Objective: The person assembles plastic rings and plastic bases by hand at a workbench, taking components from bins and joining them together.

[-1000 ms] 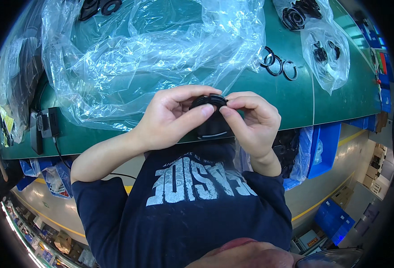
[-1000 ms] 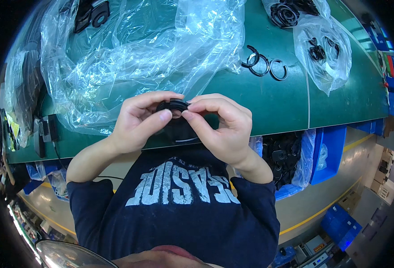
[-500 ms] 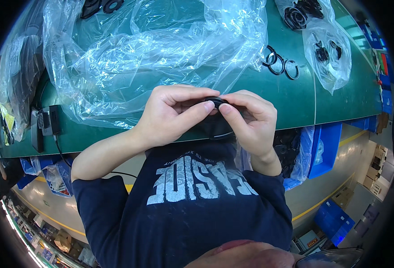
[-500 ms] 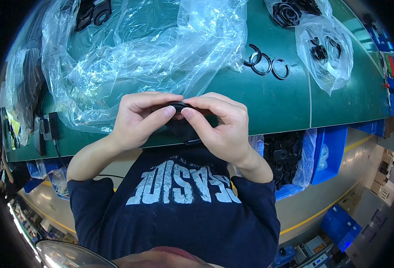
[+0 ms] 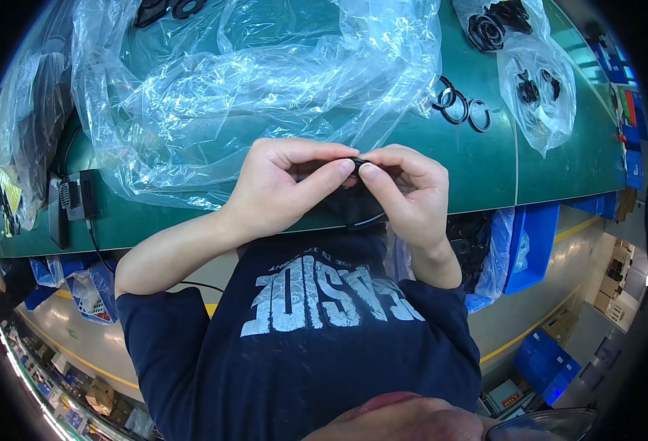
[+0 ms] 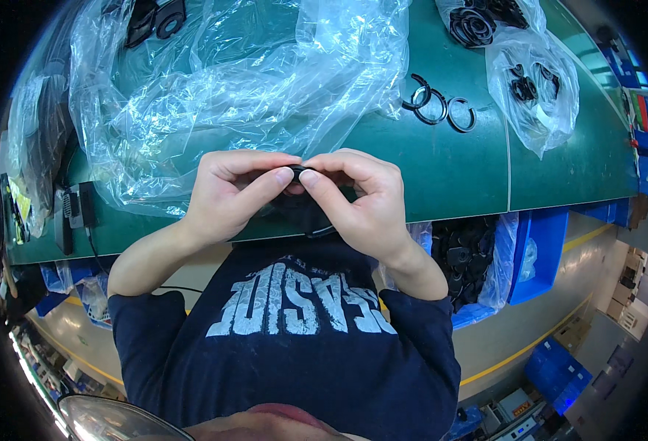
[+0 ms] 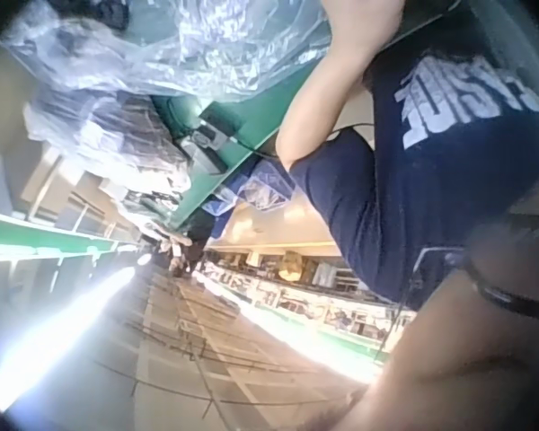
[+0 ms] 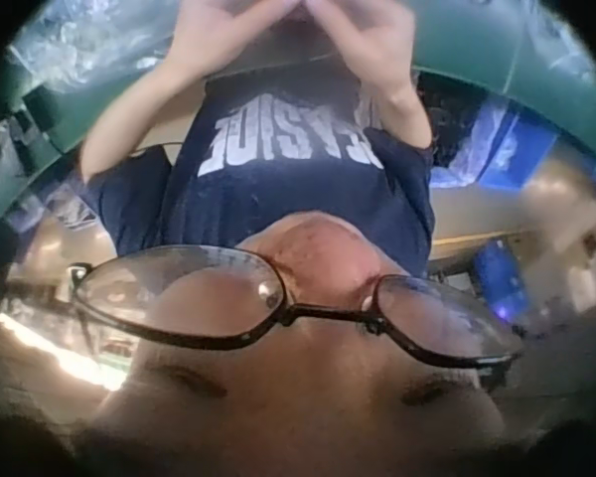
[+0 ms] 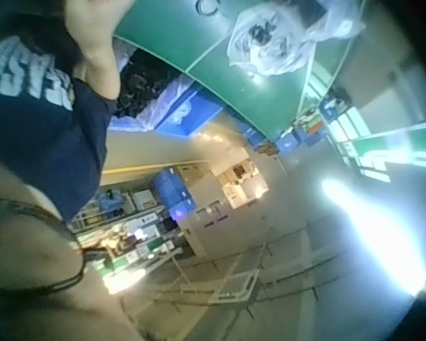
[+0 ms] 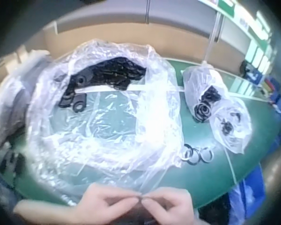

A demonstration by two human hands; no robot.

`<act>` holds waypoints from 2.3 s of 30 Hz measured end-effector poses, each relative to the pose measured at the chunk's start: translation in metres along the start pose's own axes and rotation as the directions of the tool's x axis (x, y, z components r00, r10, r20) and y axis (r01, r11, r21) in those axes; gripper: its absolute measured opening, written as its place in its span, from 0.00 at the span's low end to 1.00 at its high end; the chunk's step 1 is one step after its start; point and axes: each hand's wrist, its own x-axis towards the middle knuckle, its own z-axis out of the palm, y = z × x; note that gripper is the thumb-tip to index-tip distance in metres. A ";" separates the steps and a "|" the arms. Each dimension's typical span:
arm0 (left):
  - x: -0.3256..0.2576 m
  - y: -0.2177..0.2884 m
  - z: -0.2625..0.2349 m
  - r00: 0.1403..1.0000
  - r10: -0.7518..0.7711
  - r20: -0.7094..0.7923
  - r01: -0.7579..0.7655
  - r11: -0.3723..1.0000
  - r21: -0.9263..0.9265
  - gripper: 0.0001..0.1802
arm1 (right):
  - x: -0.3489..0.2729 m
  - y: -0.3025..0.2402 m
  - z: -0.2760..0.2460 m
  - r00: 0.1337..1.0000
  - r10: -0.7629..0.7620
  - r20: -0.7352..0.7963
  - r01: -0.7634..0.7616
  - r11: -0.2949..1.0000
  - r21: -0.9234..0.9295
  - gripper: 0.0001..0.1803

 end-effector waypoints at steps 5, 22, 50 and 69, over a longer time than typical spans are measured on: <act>0.002 0.001 -0.002 0.995 -0.057 0.076 0.070 0.983 -0.170 0.16 | -0.003 0.003 -0.005 0.999 0.026 -0.038 -0.023 0.997 0.068 0.06; -0.001 0.000 0.002 0.986 0.141 0.087 -0.158 0.958 0.238 0.21 | 0.017 -0.033 0.005 0.918 -0.380 0.114 0.351 0.644 -0.680 0.08; -0.001 0.004 0.000 0.994 -0.023 0.106 0.047 0.971 -0.234 0.18 | 0.006 -0.023 -0.009 0.970 -0.240 0.023 0.227 0.873 -0.431 0.06; -0.002 0.009 0.000 0.996 0.086 0.030 -0.091 0.960 0.266 0.10 | 0.002 -0.015 -0.001 0.997 -0.045 0.059 0.056 0.977 -0.207 0.04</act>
